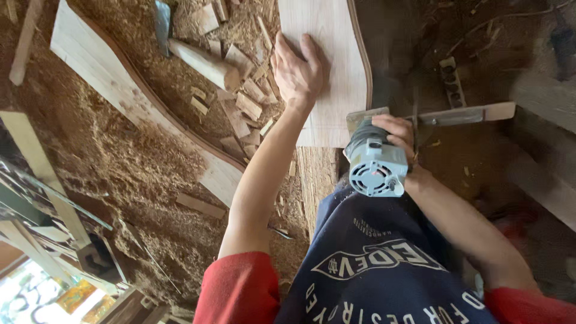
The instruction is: The person uses a handheld electric planer to smooth the surface of a curved wooden board. They then switch to a circular saw to cut the board along a marked line, making several passes to complete the cut.
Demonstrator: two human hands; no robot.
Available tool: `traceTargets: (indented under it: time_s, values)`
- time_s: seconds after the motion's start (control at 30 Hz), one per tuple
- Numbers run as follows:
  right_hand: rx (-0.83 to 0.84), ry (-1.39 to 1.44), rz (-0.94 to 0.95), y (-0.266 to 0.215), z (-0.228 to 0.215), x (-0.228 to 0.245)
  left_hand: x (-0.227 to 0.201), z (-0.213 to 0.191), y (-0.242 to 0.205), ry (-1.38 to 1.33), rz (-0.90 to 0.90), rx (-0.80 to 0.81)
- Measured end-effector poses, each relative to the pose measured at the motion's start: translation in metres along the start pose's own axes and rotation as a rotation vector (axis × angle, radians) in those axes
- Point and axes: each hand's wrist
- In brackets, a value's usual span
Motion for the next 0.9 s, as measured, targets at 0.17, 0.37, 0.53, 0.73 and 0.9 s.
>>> traceTargets:
  time_s: [0.17,0.37,0.53,0.73,0.9]
  values:
    - [0.005,-0.010,0.028,-0.001,-0.003,0.002,-0.005,-0.008,-0.002,-0.038,-0.043,0.081]
    - [0.033,-0.011,0.061,0.023,0.000,-0.016,-0.006,-0.014,-0.001,-0.067,-0.031,0.092]
    - [0.193,-0.195,0.046,0.050,-0.006,-0.063,-0.009,-0.017,-0.001,-0.069,-0.076,0.116]
    - [0.173,-0.165,0.129,0.100,0.023,-0.138,-0.014,-0.021,-0.005,-0.098,-0.075,0.086]
    - [0.055,-0.318,0.047,0.155,0.045,-0.153,-0.013,-0.021,-0.006,-0.098,-0.056,0.064]
Point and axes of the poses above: each hand's wrist, its own y-axis towards the middle knuckle, its own z-axis out of the palm, x = y × z, and after that the axes turned 11 degrees about -z, right-handed
